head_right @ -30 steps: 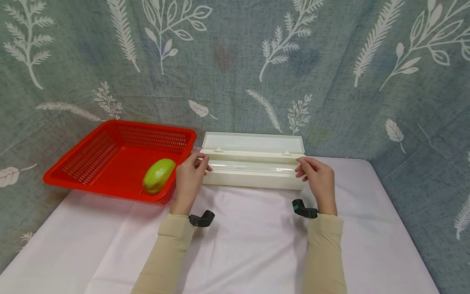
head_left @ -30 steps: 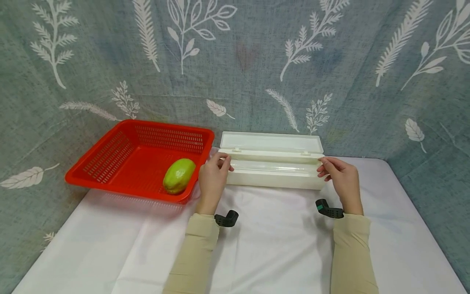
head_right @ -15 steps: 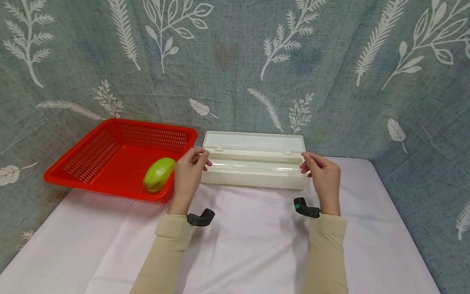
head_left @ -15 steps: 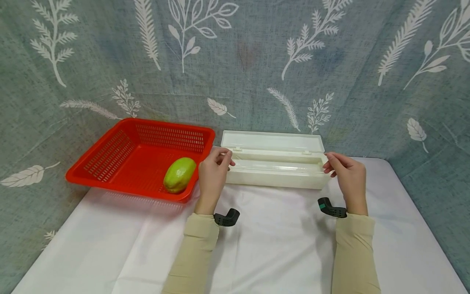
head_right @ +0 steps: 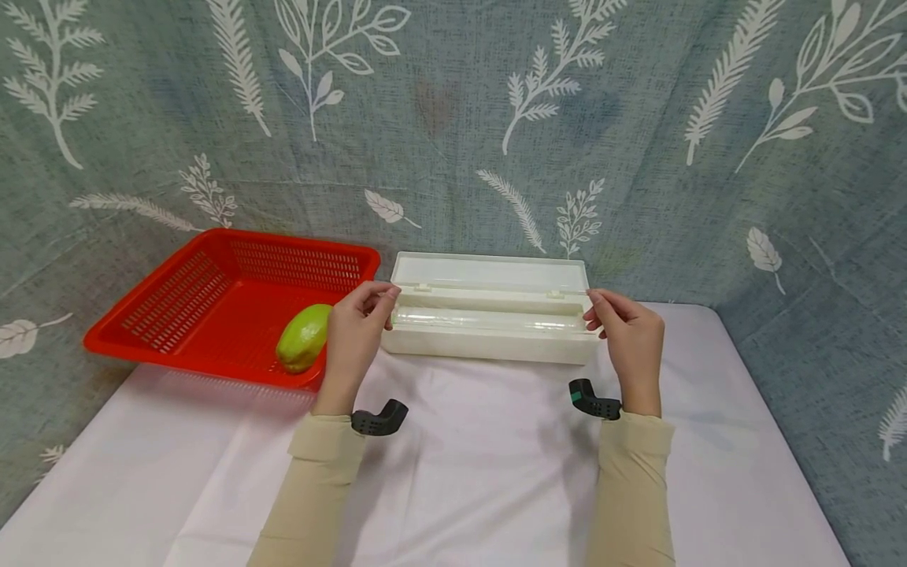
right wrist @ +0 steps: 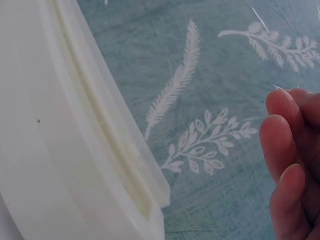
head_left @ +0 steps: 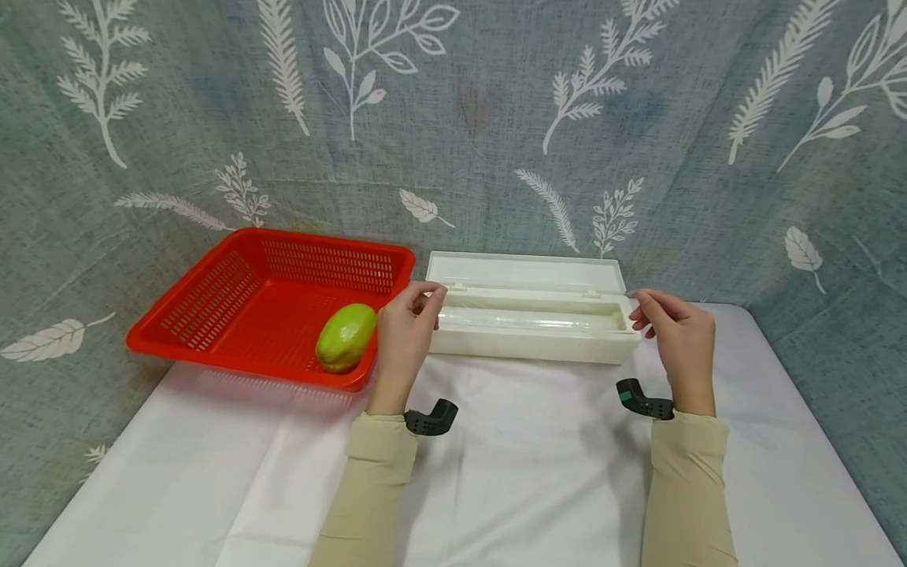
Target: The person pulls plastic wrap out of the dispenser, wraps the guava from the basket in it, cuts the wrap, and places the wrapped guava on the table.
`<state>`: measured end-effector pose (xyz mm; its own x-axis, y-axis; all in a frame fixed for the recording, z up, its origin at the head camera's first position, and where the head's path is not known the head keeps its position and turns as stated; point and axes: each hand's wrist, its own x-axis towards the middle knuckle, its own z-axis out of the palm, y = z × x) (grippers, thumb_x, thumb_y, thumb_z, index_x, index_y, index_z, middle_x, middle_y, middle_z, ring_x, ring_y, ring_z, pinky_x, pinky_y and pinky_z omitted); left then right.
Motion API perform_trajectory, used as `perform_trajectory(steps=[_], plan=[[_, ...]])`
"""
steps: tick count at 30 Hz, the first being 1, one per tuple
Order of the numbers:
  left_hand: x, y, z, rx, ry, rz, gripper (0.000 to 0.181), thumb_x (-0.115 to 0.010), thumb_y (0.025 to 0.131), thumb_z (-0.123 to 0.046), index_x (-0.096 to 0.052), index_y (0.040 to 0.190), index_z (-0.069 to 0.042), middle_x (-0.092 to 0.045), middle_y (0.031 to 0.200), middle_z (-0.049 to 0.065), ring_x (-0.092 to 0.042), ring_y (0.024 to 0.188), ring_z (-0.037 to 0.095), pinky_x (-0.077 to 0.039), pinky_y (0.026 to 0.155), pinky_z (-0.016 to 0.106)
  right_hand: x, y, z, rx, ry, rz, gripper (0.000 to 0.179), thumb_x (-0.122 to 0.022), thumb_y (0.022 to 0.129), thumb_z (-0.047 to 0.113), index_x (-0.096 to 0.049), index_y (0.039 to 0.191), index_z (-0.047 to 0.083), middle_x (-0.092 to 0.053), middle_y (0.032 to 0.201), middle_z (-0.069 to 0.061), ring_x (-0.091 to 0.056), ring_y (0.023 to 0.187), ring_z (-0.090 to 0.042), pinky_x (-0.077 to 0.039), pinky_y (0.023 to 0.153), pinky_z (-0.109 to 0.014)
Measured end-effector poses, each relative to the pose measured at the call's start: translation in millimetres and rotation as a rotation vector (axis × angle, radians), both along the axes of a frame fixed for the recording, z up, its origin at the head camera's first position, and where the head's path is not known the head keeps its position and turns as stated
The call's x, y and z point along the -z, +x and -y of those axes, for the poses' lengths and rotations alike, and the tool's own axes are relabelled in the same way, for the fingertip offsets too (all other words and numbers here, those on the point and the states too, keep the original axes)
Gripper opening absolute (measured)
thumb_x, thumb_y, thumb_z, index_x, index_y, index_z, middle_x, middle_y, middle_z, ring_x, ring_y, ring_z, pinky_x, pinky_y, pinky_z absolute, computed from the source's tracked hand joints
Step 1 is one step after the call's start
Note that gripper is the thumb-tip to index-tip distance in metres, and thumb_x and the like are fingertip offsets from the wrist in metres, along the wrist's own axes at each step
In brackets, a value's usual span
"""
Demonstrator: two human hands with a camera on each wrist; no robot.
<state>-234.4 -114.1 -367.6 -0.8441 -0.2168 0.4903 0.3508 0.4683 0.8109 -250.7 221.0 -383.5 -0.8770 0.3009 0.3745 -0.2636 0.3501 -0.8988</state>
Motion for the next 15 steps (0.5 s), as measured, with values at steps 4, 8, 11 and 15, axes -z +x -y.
perform_trajectory(steps=[4, 8, 11, 15], plan=[[-4.2, 1.5, 1.5, 0.009, -0.007, -0.012, 0.021, -0.058, 0.086, -0.035, -0.067, 0.091, -0.016, -0.052, 0.057, -0.003, -0.047, 0.049, 0.012, -0.035, 0.040, 0.027, -5.0, 1.3, 0.6, 0.014, 0.012, 0.009, 0.030, -0.062, 0.082, 0.035, -0.069, 0.098, 0.011, -0.064, 0.072, -0.008, -0.059, 0.061, -0.018, -0.046, 0.051, -0.023], [-6.3, 2.9, 2.5, 0.016, -0.008, -0.012, 0.023, -0.058, 0.085, -0.037, -0.067, 0.090, -0.017, -0.053, 0.058, -0.004, -0.048, 0.052, 0.011, -0.038, 0.041, 0.027, -8.7, 3.1, 0.7, 0.005, -0.017, 0.003, 0.030, -0.062, 0.082, 0.032, -0.069, 0.099, 0.009, -0.064, 0.071, -0.007, -0.059, 0.060, -0.019, -0.045, 0.051, -0.023], [-7.1, 3.8, 2.7, 0.019, -0.007, -0.015, 0.024, -0.057, 0.085, -0.037, -0.067, 0.091, -0.017, -0.055, 0.060, -0.003, -0.049, 0.053, 0.011, -0.040, 0.043, 0.027, -9.6, 3.8, 0.5, 0.004, -0.035, -0.004, 0.029, -0.063, 0.081, 0.031, -0.069, 0.099, 0.009, -0.064, 0.071, -0.008, -0.058, 0.060, -0.019, -0.045, 0.050, -0.023], [-8.3, 4.6, 2.9, 0.008, -0.027, -0.047, 0.022, -0.059, 0.085, -0.035, -0.068, 0.090, -0.015, -0.058, 0.068, -0.006, -0.051, 0.061, 0.008, -0.045, 0.053, 0.026, -10.3, 5.2, 0.8, 0.006, -0.039, -0.007, 0.028, -0.063, 0.082, 0.030, -0.069, 0.098, 0.009, -0.063, 0.071, -0.008, -0.058, 0.059, -0.018, -0.045, 0.050, -0.021]])
